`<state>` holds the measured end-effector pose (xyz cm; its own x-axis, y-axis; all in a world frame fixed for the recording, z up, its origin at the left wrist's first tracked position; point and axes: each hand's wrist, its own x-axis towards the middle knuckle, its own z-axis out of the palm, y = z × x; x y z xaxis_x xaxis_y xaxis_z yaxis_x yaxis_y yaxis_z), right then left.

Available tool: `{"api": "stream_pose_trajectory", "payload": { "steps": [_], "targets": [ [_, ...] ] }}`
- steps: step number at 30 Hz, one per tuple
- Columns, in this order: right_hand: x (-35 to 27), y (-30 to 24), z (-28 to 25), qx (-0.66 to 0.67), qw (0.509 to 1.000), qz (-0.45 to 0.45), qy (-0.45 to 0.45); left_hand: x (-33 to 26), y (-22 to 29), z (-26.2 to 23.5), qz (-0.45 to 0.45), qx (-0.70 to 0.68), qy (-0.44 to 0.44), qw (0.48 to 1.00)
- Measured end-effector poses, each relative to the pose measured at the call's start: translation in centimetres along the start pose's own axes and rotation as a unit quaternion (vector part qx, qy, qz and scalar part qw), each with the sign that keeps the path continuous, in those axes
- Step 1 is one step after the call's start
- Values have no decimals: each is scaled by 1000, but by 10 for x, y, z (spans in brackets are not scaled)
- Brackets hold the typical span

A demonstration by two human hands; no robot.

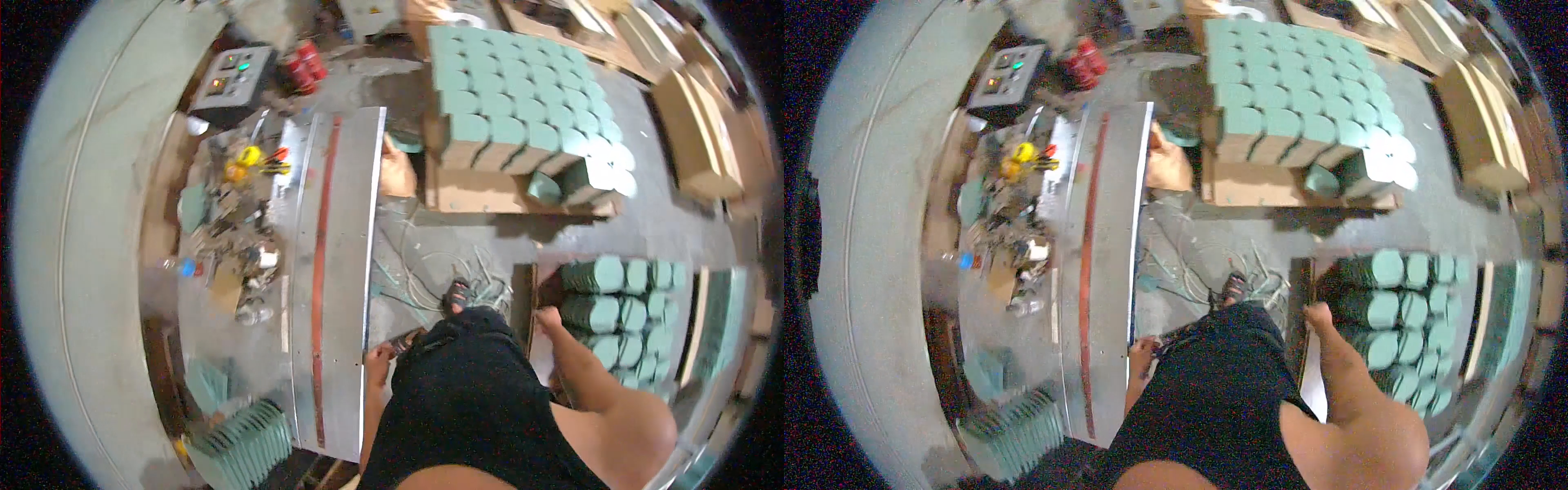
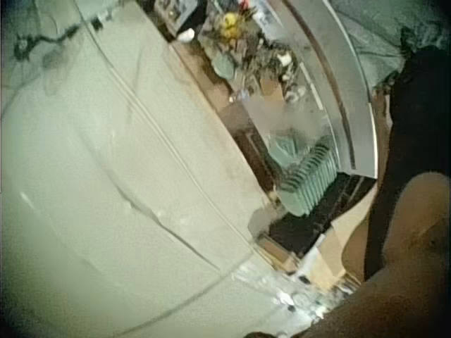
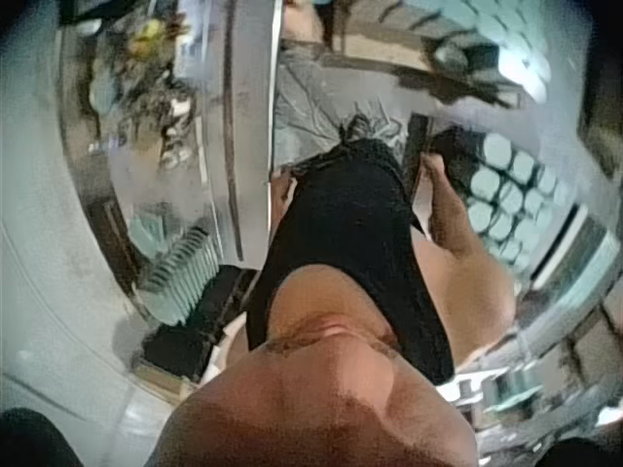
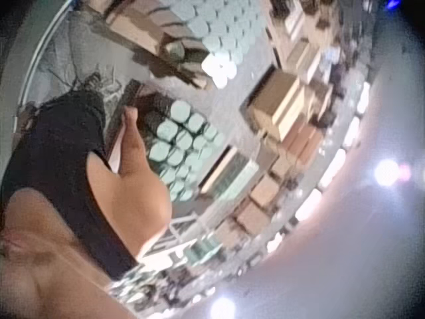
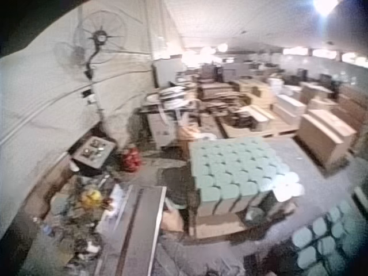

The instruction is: Trimming and stacking curved green furniture components in a manufacturing facility workshop.

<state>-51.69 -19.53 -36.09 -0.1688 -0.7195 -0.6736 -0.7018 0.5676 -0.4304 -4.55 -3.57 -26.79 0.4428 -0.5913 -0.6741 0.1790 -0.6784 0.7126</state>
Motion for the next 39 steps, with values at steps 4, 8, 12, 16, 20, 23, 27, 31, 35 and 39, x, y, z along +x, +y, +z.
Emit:
{"api": "stream_pose_trajectory", "payload": {
  "steps": [4,8,12,16,20,23,27,31,35,39],
  "targets": [
    [42,38,10,167,976,124,-69,50,-98,13,119,214,44,968],
    [39,-39,7,280,950,105,-88,63,-92,28,56,271,100,956],
    [71,-53,9,307,946,21,-97,95,-58,47,163,453,-9,876],
    [60,-70,-10,358,927,34,-108,114,36,91,145,233,96,957],
    [59,-26,-10,306,951,-36,-9,164,139,108,172,61,146,972],
    [37,-38,-24,223,975,-20,12,191,249,86,297,110,306,898],
    [61,-19,-25,94,994,-55,16,271,357,3,354,72,467,807],
    [106,-37,-30,-6,999,-29,17,339,456,-76,323,0,537,779],
    [130,-108,-51,167,985,32,30,378,540,-123,369,-1,619,693],
    [150,-181,-72,286,955,60,54,428,585,-160,260,-29,610,749]
  ]
}}
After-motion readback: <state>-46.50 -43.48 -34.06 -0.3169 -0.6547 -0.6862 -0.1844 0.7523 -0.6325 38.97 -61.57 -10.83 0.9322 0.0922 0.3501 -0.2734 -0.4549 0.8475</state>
